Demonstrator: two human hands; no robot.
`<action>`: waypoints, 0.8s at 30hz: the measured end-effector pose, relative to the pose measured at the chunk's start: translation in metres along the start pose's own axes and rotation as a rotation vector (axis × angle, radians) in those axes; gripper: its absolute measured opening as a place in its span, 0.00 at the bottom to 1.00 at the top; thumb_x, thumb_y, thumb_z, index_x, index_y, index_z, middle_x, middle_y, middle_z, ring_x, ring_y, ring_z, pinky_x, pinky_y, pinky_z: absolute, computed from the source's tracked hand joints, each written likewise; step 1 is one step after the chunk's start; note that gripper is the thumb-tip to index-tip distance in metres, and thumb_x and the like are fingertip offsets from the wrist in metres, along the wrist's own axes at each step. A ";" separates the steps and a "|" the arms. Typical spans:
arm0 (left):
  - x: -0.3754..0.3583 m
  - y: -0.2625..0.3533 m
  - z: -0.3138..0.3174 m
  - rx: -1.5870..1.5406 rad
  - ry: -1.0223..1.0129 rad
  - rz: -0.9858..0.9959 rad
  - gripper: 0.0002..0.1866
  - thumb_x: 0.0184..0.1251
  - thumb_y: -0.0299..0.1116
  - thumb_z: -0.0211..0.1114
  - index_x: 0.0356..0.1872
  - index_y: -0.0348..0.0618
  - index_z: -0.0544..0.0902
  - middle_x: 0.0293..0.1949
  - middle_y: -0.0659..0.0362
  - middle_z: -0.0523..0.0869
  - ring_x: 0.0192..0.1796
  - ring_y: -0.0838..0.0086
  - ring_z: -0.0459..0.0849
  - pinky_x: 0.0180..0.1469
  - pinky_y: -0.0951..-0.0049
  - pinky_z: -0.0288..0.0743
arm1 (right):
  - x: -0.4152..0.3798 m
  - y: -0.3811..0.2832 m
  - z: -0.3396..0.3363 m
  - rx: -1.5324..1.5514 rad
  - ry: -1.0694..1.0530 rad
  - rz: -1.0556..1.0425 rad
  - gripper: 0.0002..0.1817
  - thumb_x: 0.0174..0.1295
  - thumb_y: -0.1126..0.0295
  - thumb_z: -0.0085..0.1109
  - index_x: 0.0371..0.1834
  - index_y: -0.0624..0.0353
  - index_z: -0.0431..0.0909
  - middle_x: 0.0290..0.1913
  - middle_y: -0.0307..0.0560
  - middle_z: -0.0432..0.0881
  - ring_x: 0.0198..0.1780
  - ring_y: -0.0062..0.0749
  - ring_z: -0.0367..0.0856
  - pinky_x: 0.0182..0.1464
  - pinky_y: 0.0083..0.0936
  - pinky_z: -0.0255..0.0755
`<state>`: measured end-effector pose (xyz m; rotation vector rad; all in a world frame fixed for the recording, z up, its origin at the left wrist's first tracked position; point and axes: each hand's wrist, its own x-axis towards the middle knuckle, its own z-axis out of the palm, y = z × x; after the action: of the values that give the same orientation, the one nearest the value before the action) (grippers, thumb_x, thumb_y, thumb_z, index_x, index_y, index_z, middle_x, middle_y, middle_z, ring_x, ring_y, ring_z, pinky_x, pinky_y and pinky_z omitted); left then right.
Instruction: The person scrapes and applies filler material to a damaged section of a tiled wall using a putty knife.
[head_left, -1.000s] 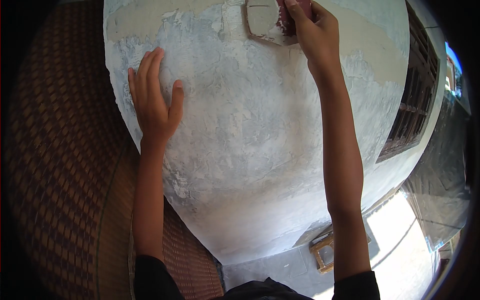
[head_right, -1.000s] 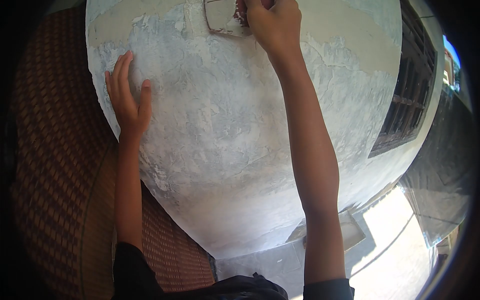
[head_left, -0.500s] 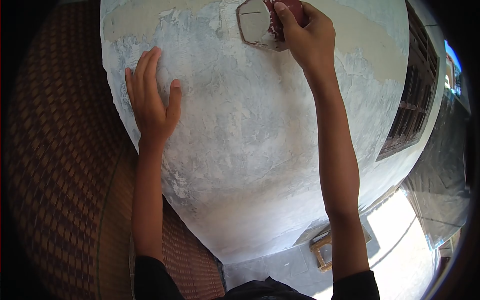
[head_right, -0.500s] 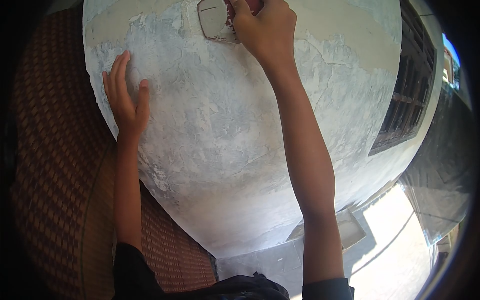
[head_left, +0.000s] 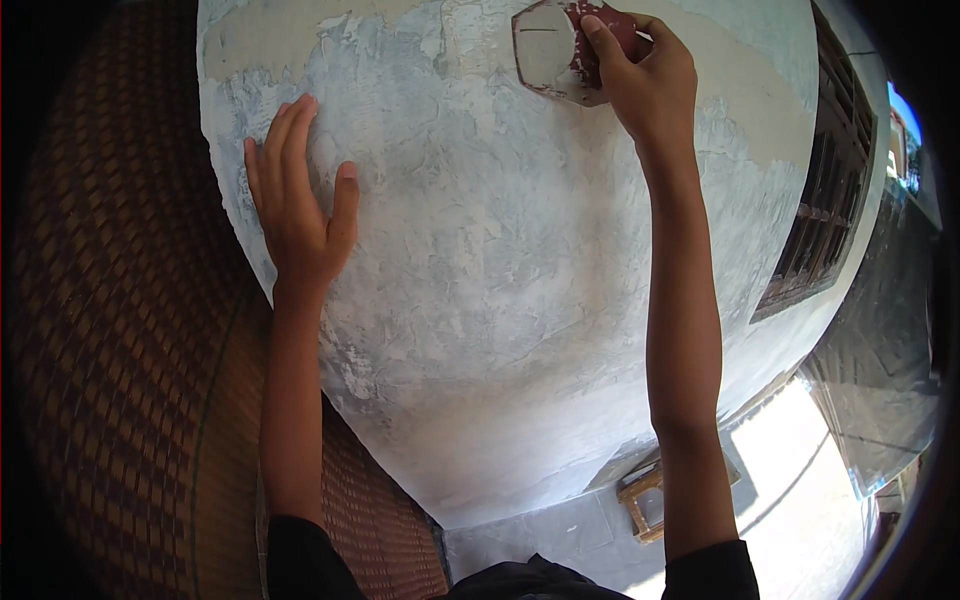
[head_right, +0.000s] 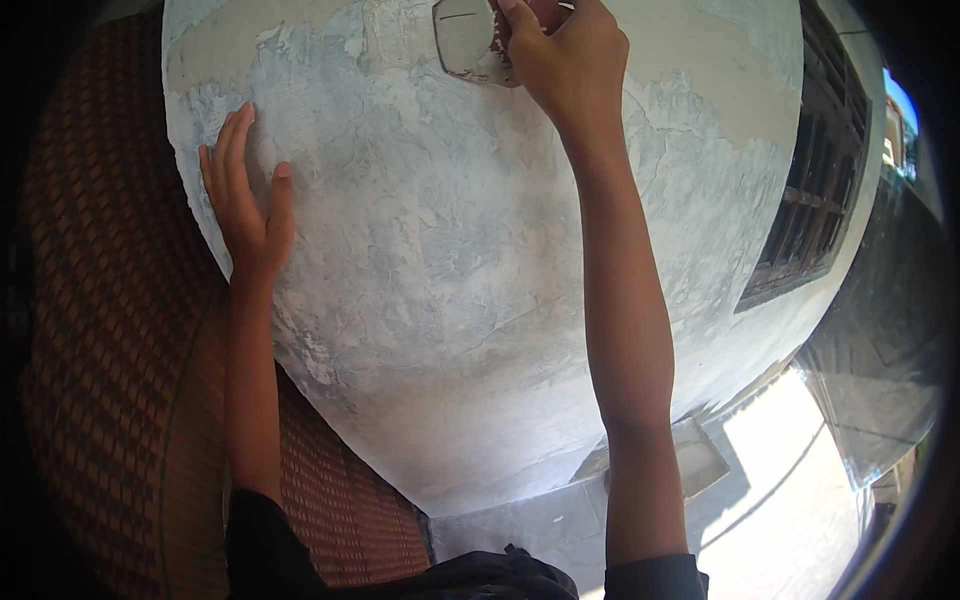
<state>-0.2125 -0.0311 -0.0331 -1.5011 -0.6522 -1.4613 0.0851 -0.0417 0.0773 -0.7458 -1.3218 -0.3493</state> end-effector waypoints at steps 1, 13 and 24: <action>0.000 0.000 0.000 -0.005 0.002 -0.002 0.30 0.72 0.38 0.58 0.73 0.43 0.67 0.72 0.52 0.73 0.76 0.57 0.67 0.79 0.38 0.41 | 0.003 0.006 -0.010 0.040 -0.029 0.064 0.26 0.64 0.57 0.71 0.52 0.71 0.81 0.39 0.52 0.90 0.38 0.27 0.88 0.43 0.22 0.81; 0.000 0.000 0.001 0.003 0.004 -0.006 0.30 0.72 0.38 0.57 0.73 0.43 0.68 0.72 0.52 0.73 0.76 0.56 0.67 0.79 0.38 0.41 | 0.011 0.032 -0.027 0.137 -0.001 0.087 0.26 0.65 0.58 0.71 0.54 0.71 0.79 0.41 0.49 0.89 0.40 0.26 0.88 0.45 0.20 0.80; -0.001 -0.001 0.000 0.003 0.015 -0.013 0.30 0.72 0.39 0.58 0.73 0.42 0.68 0.71 0.51 0.73 0.76 0.57 0.67 0.79 0.38 0.42 | 0.021 0.008 -0.024 0.234 0.017 0.058 0.13 0.73 0.67 0.61 0.44 0.70 0.80 0.28 0.45 0.84 0.26 0.26 0.81 0.26 0.24 0.75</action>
<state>-0.2136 -0.0300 -0.0339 -1.4850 -0.6556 -1.4794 0.1132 -0.0485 0.0938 -0.5817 -1.2965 -0.1513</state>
